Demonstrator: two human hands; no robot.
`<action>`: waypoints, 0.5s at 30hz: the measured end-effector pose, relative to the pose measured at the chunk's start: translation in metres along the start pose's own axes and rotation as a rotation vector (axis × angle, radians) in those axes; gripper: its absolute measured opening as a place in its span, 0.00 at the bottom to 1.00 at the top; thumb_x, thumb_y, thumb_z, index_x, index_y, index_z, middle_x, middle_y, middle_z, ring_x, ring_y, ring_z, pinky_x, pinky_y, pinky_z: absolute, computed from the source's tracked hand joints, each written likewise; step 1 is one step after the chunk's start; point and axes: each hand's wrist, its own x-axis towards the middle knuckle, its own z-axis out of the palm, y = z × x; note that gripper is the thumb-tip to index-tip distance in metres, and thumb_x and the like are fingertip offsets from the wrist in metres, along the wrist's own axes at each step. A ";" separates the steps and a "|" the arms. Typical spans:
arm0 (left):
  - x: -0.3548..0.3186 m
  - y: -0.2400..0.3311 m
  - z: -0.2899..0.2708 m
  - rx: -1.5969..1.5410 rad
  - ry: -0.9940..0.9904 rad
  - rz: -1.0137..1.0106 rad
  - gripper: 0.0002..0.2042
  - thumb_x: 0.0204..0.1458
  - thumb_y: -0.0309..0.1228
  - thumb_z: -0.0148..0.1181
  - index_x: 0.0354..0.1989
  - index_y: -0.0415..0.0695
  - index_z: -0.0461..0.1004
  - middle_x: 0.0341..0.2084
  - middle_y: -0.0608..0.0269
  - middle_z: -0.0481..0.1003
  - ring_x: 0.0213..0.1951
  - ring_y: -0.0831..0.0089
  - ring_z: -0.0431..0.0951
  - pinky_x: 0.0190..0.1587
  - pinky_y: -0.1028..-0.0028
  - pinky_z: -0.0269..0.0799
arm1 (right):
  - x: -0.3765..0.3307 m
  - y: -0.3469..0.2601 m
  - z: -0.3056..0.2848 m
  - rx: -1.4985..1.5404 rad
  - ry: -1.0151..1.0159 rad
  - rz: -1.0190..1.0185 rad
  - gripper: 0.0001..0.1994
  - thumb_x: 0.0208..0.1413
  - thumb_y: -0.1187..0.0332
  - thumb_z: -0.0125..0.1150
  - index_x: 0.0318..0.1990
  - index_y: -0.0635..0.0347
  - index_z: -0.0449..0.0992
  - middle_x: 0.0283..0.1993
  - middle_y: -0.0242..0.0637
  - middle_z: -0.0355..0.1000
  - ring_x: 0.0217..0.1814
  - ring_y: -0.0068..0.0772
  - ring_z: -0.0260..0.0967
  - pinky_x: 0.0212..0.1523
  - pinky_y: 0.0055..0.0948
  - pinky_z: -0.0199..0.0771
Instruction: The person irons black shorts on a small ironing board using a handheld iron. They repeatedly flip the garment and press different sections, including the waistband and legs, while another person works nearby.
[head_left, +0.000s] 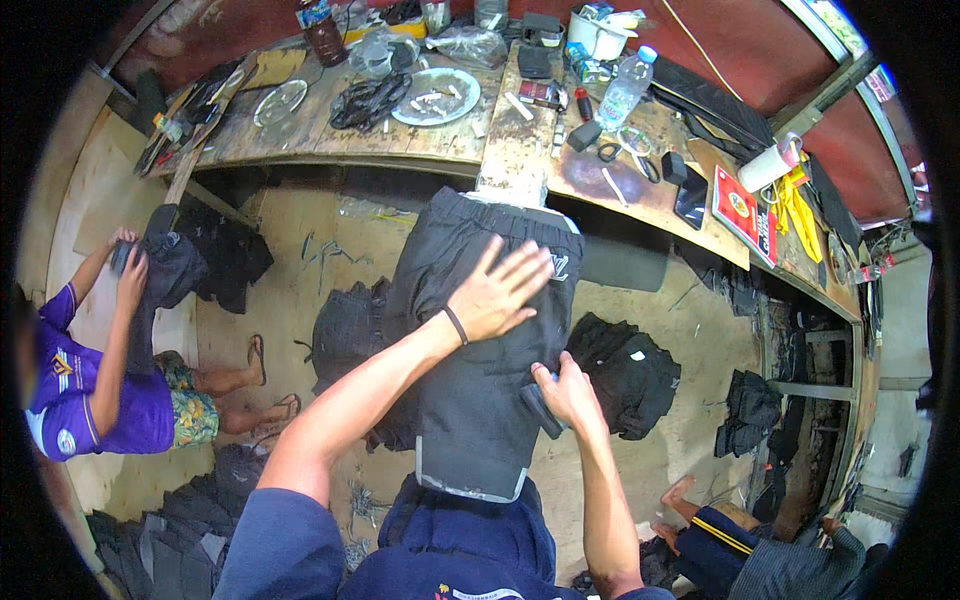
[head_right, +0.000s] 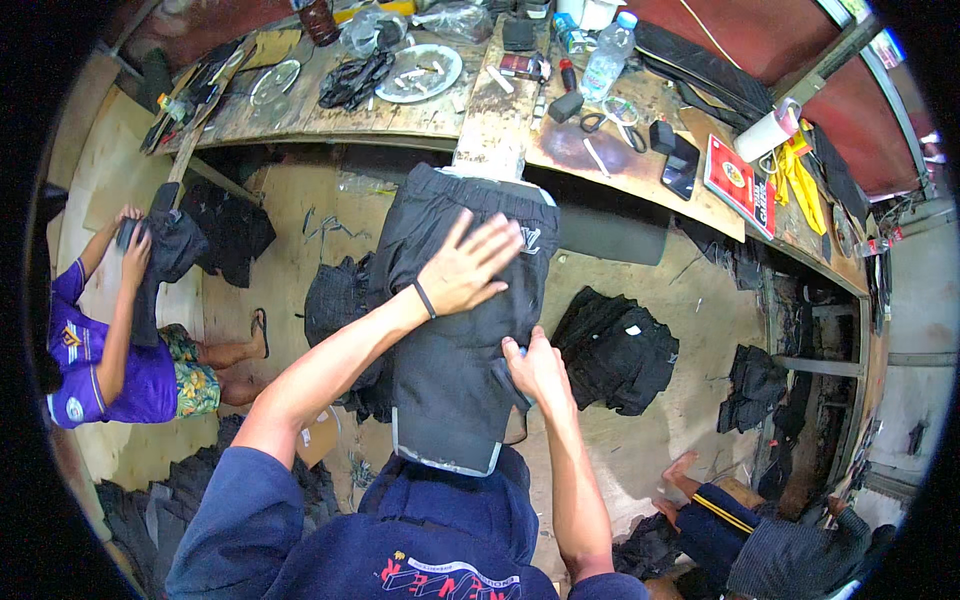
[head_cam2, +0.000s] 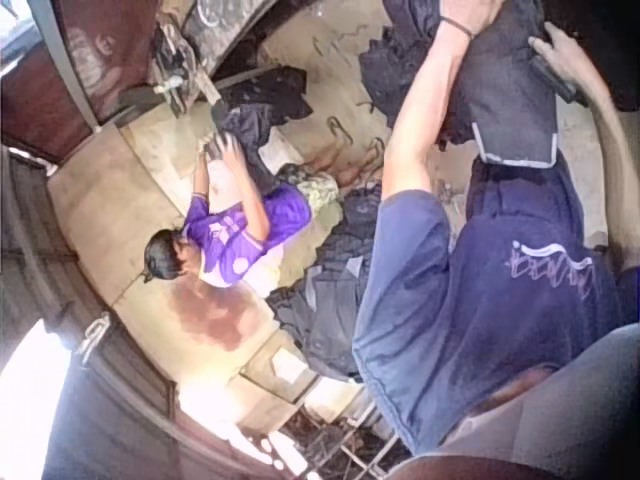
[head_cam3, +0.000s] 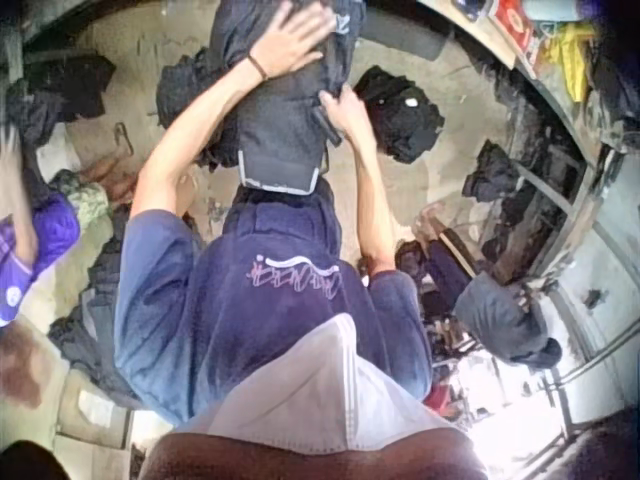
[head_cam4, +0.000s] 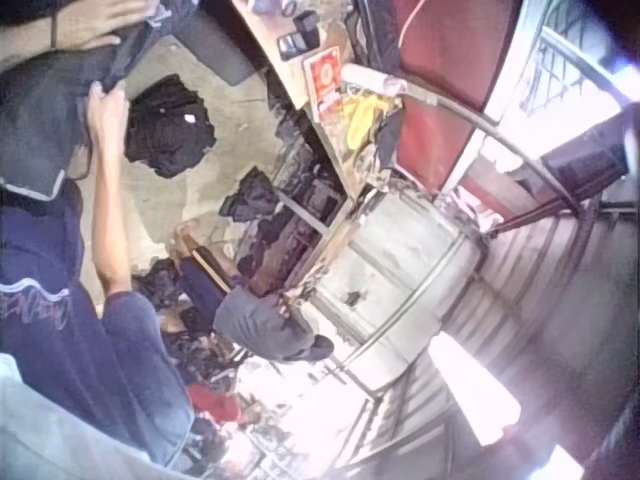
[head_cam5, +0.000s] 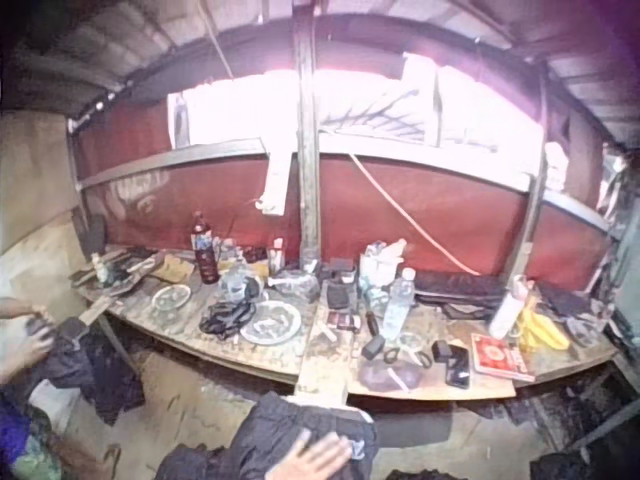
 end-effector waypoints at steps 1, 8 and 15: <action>0.009 0.003 -0.009 -0.080 -0.084 -0.020 0.42 0.59 0.57 0.66 0.77 0.45 0.67 0.78 0.49 0.64 0.80 0.54 0.60 0.78 0.37 0.49 | -0.003 0.000 0.008 0.039 0.082 0.024 0.38 0.66 0.46 0.62 0.71 0.73 0.69 0.59 0.73 0.78 0.67 0.70 0.76 0.68 0.55 0.76; 0.052 0.015 -0.041 0.145 -0.937 -0.052 0.23 0.65 0.52 0.58 0.55 0.49 0.87 0.55 0.60 0.86 0.61 0.64 0.83 0.77 0.31 0.44 | -0.001 0.007 0.020 0.052 0.161 0.050 0.36 0.66 0.47 0.62 0.72 0.68 0.70 0.57 0.71 0.79 0.63 0.70 0.78 0.66 0.56 0.77; 0.038 0.003 0.004 0.014 -0.031 -0.134 0.17 0.64 0.44 0.65 0.54 0.47 0.84 0.54 0.63 0.83 0.63 0.68 0.79 0.79 0.26 0.40 | -0.042 0.006 0.026 0.350 0.610 -0.252 0.30 0.69 0.56 0.68 0.70 0.67 0.72 0.54 0.55 0.83 0.54 0.49 0.83 0.59 0.43 0.79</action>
